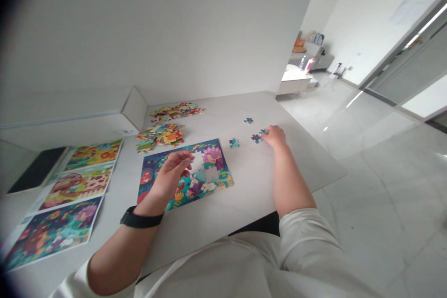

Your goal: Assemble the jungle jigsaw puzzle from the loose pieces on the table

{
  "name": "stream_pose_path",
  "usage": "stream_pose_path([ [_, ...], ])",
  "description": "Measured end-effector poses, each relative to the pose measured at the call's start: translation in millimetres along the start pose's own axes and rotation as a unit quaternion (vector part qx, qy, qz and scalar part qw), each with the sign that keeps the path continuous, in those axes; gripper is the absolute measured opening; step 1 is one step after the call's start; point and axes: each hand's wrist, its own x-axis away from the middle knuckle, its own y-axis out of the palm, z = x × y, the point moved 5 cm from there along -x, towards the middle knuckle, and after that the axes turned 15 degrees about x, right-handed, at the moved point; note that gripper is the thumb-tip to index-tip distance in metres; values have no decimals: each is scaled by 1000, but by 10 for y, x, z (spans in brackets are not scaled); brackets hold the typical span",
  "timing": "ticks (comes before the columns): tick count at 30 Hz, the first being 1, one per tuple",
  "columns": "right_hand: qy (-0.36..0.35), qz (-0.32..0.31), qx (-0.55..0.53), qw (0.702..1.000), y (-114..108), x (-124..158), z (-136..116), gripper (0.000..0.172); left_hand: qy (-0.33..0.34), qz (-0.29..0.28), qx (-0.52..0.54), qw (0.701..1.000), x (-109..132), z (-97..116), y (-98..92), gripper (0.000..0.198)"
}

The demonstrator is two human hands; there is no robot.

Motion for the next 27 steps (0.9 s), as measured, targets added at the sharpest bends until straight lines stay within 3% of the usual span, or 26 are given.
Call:
stream_pose_path([
  [6, -24, 5, -39, 999, 43, -52, 59, 43, -5, -1, 15, 1000, -4, 0, 19, 43],
  [11, -34, 3, -62, 998, 85, -106, 135, 36, -4, 2, 36, 999, 8, 12, 32, 40],
  [19, 34, 55, -222, 973, -76, -72, 261, 28, -4, 10, 71, 997, 51, 105, 73, 36],
  [22, 35, 67, -392, 917, -299, 81, 23, 32, -3, 13, 83, 996, 55, 121, 76, 35],
  [27, -121, -12, -561, 819, -763, 556, -909, 41, 6, 3, 91, 996, 36, 132, 57, 38],
])
